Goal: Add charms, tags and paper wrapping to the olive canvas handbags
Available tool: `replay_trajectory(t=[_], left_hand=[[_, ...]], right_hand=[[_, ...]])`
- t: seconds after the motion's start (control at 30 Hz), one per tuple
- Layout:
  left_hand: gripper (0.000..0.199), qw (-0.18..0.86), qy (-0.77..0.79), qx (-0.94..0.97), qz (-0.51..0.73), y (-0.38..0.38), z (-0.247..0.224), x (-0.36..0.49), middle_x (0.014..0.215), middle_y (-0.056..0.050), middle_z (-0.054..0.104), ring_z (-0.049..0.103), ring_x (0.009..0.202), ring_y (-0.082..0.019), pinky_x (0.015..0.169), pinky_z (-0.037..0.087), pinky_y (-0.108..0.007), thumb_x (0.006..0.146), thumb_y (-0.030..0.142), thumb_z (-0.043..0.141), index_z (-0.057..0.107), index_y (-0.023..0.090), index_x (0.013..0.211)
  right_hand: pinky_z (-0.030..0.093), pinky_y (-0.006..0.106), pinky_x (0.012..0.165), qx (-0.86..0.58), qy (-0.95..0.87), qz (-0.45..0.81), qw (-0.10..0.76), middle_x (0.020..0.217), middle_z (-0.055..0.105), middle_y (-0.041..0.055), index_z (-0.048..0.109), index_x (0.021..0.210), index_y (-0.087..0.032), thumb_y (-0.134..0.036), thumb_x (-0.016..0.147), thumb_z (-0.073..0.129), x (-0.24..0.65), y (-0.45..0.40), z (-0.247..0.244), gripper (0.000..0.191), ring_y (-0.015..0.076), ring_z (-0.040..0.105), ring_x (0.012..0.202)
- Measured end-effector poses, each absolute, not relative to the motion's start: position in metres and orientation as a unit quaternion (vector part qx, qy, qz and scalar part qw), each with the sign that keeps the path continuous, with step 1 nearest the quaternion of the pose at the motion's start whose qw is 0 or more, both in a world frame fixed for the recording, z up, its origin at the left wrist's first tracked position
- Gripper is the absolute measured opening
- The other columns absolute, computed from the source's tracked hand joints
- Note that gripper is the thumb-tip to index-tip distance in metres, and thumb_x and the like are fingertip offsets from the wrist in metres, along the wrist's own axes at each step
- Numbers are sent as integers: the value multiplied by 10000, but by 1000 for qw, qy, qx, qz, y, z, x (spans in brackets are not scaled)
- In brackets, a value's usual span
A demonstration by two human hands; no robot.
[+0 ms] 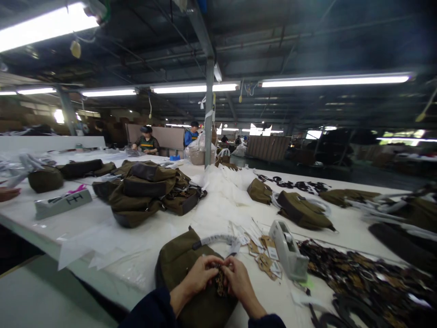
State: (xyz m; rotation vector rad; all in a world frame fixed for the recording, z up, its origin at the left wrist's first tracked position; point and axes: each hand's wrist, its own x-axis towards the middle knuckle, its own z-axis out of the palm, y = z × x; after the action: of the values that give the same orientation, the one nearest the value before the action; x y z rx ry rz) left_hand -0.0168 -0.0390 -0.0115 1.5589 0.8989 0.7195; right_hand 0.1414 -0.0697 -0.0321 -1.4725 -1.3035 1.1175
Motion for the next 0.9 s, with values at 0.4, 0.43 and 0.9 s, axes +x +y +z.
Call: replay_trajectory(t=[0.4,0.43,0.9], left_hand=[[210,580,426,613,325,-35,-18,-15,583,37,552,477,404,-78,335,308,-166,676,245,641,546,145,835],[214,584,423,612,325,-35,-17,-16,587,37,556,481,412,-77,343,317,-165,680,250,646,550,145,840],[211,605,401,614,309,-33,-16,-21,623,26,580,504,434,-70,346,338,-147,710,257,626,564,130,866]], right_hand=[[274,207,342,-564,-523,447,456,521,525,-43,550,757,-197,-460,788,553,143,-82,-32,265,96,440,341],[284,206,343,-569,-528,442,449,521,524,-45,550,751,-196,-422,788,556,143,-83,-31,229,97,447,345],[336,199,474,-609,-644,300,353,591,599,-32,632,814,-204,-241,822,600,148,-80,-26,50,107,521,486]])
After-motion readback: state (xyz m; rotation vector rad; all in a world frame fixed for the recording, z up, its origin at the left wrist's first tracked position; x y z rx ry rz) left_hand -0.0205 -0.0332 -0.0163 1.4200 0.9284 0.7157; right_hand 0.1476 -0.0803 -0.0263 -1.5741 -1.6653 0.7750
